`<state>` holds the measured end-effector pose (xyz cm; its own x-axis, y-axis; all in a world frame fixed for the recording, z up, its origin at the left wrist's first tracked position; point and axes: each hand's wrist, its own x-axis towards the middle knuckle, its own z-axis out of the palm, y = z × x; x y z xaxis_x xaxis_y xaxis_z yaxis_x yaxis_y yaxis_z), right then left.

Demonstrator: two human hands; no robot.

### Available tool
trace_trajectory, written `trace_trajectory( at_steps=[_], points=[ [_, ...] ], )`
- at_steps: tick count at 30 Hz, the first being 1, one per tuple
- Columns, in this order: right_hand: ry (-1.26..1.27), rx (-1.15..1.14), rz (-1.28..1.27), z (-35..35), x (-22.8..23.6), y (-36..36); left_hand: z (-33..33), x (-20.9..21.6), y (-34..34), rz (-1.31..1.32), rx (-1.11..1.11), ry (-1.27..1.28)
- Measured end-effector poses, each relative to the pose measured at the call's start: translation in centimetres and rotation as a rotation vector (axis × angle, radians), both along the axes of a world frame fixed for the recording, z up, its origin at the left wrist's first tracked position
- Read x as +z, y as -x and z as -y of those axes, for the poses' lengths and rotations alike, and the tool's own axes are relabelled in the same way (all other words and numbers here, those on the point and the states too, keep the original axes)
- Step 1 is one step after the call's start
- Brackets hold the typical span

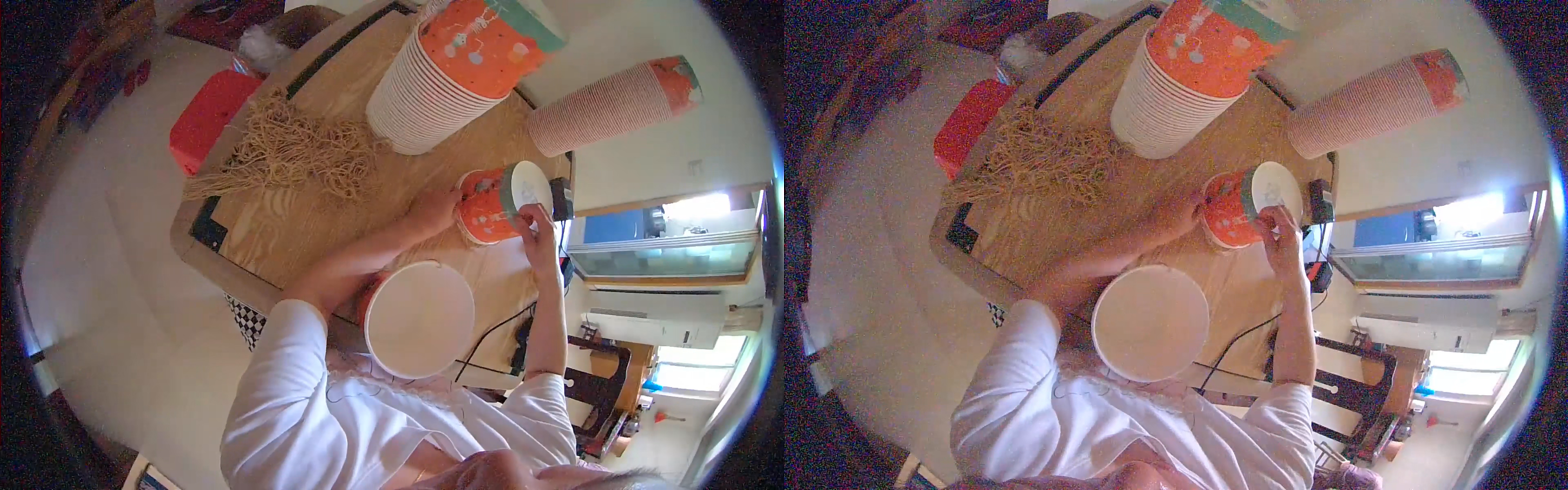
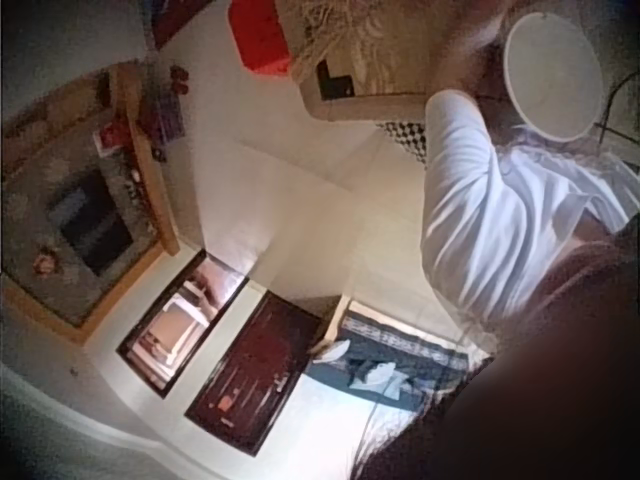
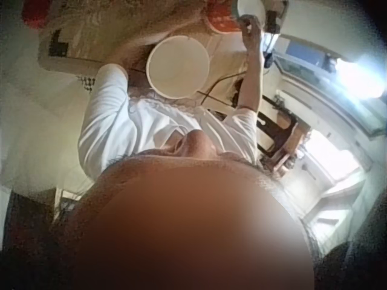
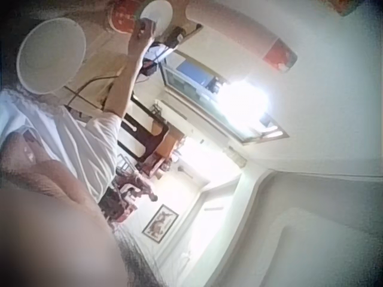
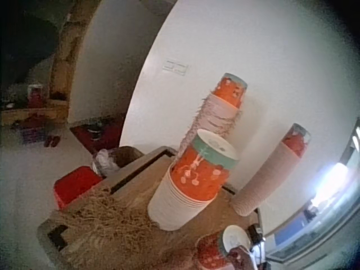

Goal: Threading a string through pre-punched holes in a paper bucket to create a handle.

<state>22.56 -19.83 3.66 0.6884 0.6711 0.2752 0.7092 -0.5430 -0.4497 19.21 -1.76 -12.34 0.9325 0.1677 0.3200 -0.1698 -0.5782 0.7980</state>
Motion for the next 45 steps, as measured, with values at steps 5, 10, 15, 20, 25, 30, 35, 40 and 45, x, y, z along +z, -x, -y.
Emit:
trace_trajectory(
  at_steps=[5,10,15,20,25,30,35,40,45],
  points=[
    [0.017,-0.026,-0.033,0.3,0.3,0.1,-1.1,1.0,0.7,0.066,-0.007,0.001],
    [0.011,0.012,-0.024,0.2,0.3,0.0,-1.6,0.1,0.8,0.097,-0.023,0.129],
    [-0.002,0.021,-0.021,0.2,0.2,-0.1,-2.0,0.2,0.4,0.017,-0.138,0.03],
    [0.003,0.013,-0.039,0.3,0.3,0.0,-2.2,0.2,1.1,-0.009,-0.141,0.085],
    [0.046,-0.06,0.031,-0.4,0.4,0.4,-2.2,-0.2,1.6,0.072,-0.154,-0.136],
    [0.024,-0.049,0.041,0.0,-0.2,-0.2,-1.9,2.3,2.1,-0.207,-0.136,0.095],
    [0.0,-0.023,-0.034,0.7,-0.1,-1.0,-0.8,0.5,2.0,-0.012,-0.088,-0.176],
    [-0.01,-0.001,-0.03,0.6,0.1,-0.8,-0.4,-0.9,1.7,0.315,0.013,-0.344],
    [0.016,-0.026,-0.048,2.0,0.0,-1.2,-1.7,1.5,2.2,-0.173,-0.303,-0.018]
  ],
)
